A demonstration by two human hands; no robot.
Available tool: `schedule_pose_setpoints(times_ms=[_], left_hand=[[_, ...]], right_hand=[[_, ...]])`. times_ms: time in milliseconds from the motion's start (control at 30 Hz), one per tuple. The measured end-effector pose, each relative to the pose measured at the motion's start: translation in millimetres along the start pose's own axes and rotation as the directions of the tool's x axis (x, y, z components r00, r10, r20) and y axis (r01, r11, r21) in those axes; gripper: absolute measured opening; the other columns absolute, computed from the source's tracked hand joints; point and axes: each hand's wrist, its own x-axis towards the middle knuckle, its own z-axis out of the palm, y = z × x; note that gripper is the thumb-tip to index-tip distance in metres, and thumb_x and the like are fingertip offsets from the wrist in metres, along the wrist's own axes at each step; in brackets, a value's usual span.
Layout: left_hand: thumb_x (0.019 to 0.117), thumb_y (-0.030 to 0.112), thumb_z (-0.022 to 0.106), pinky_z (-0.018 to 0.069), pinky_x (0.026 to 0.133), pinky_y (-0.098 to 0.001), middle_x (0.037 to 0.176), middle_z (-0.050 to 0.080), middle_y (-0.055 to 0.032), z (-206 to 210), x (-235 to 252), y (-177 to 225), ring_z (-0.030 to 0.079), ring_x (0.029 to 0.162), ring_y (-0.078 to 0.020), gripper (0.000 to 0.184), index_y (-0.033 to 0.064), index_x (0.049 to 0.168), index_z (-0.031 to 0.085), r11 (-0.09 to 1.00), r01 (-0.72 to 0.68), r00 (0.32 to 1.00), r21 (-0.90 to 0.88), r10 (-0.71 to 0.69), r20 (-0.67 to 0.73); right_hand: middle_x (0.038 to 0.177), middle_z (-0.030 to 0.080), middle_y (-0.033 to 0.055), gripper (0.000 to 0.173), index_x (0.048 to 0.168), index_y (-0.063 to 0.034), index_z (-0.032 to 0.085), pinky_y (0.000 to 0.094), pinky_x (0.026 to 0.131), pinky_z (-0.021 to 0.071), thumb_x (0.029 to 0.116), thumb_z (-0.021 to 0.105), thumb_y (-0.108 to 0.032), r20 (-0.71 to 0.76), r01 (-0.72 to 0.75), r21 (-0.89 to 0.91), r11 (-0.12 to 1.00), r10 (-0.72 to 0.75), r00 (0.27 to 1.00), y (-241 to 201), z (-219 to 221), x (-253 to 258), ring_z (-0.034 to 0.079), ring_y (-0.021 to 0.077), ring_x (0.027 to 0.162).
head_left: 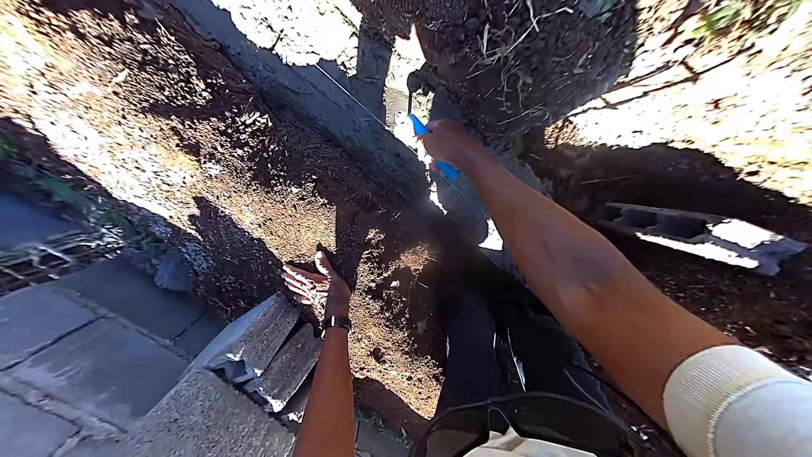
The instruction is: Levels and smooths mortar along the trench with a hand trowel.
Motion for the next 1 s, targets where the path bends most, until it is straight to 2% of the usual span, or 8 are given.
schedule_pose_setpoints(times_ms=[133, 300, 400, 467, 700, 767, 900, 1000], left_hand=[[0.0999, 0.072, 0.030, 0.0163, 0.123, -0.0634, 0.169, 0.017, -0.0231, 0.4, 0.1, 0.2, 0.016, 0.157, -0.0366, 0.094, 0.0049, 0.164, 0.012, 1.000, 0.017, 1.000, 0.001, -0.017, 0.012], [0.1001, 0.071, 0.029, 0.0159, 0.123, -0.0631, 0.169, 0.016, -0.0231, -1.1, -0.8, 1.1, 0.015, 0.157, -0.0368, 0.094, 0.0047, 0.164, 0.012, 1.000, 0.021, 1.000, -0.005, -0.021, 0.016], [0.0994, 0.073, 0.027, 0.0160, 0.122, -0.0638, 0.169, 0.016, -0.0226, -0.4, -0.6, -0.1, 0.015, 0.157, -0.0367, 0.095, 0.0053, 0.164, 0.012, 1.000, 0.026, 1.000, 0.012, -0.026, 0.015], [0.0988, 0.074, 0.026, 0.0156, 0.122, -0.0636, 0.169, 0.016, -0.0219, -1.0, -0.7, 1.0, 0.016, 0.157, -0.0362, 0.096, 0.0057, 0.164, 0.012, 0.999, 0.032, 0.999, 0.013, -0.032, 0.015], [0.0978, 0.076, 0.025, 0.0155, 0.123, -0.0636, 0.169, 0.016, -0.0217, 4.2, 1.3, -2.0, 0.015, 0.157, -0.0359, 0.098, 0.0063, 0.165, 0.011, 1.000, 0.027, 1.000, 0.015, -0.027, 0.000], [0.0984, 0.075, 0.026, 0.0158, 0.122, -0.0646, 0.169, 0.017, -0.0225, 3.8, 0.6, -1.9, 0.016, 0.157, -0.0366, 0.097, 0.0054, 0.164, 0.012, 1.000, 0.021, 1.000, 0.013, -0.021, 0.002], [0.0982, 0.076, 0.026, 0.0174, 0.122, -0.0647, 0.169, 0.019, -0.0213, 3.4, 0.0, -0.8, 0.018, 0.157, -0.0360, 0.096, 0.0073, 0.165, 0.014, 1.000, 0.024, 1.000, 0.005, -0.024, -0.009], [0.0982, 0.075, 0.028, 0.0171, 0.121, -0.0659, 0.168, 0.018, -0.0224, 2.8, 0.0, 0.5, 0.017, 0.156, -0.0377, 0.096, 0.0068, 0.164, 0.014, 1.000, 0.021, 1.000, -0.011, -0.021, -0.005]], right_hand=[[0.098, 0.067, 0.0148, 0.041, 0.132, -0.0099, 0.060, 0.0426, 0.060, 0.0605, 0.1073, 0.050, -0.041, -0.041, 0.035, -0.019, 0.999, -0.036, 0.999, 8.1, 6.5, -1.4, 0.068, 0.0228, 0.065], [0.088, 0.065, 0.0115, 0.045, 0.137, -0.0115, 0.055, 0.0391, 0.054, 0.0587, 0.1067, 0.050, -0.045, -0.023, 0.045, 0.127, 0.991, -0.043, 0.999, 16.4, 14.8, 2.6, 0.064, 0.0200, 0.059], [0.091, 0.065, 0.0108, 0.047, 0.136, -0.0119, 0.054, 0.0384, 0.057, 0.0594, 0.1057, 0.052, -0.047, -0.021, 0.027, 0.207, 0.978, -0.023, 1.000, 13.8, 16.2, 2.9, 0.066, 0.0199, 0.063], [0.091, 0.064, 0.0105, 0.047, 0.136, -0.0132, 0.054, 0.0379, 0.055, 0.0584, 0.1050, 0.053, -0.048, -0.035, 0.019, 0.251, 0.968, -0.010, 0.999, 9.2, 16.3, 1.7, 0.065, 0.0199, 0.061], [0.093, 0.064, 0.0129, 0.046, 0.140, -0.0112, 0.052, 0.0419, 0.054, 0.0570, 0.1067, 0.052, -0.043, -0.075, 0.092, 0.246, 0.965, -0.075, 0.994, 10.2, 16.5, 19.2, 0.063, 0.0229, 0.061], [0.097, 0.066, 0.0133, 0.046, 0.142, -0.0127, 0.053, 0.0429, 0.058, 0.0577, 0.1067, 0.052, -0.042, -0.096, 0.130, 0.213, 0.968, -0.112, 0.989, 12.7, 16.7, 22.7, 0.064, 0.0232, 0.065], [0.107, 0.069, 0.0145, 0.044, 0.141, -0.0119, 0.055, 0.0480, 0.073, 0.0595, 0.1069, 0.052, -0.040, -0.152, 0.223, 0.119, 0.967, -0.204, 0.967, 18.2, 17.1, 25.2, 0.069, 0.0262, 0.082], [0.115, 0.069, 0.0159, 0.043, 0.141, -0.0111, 0.056, 0.0518, 0.086, 0.0575, 0.1071, 0.052, -0.037, -0.171, 0.276, 0.072, 0.958, -0.261, 0.950, 22.4, 16.2, 17.8, 0.070, 0.0286, 0.096]])
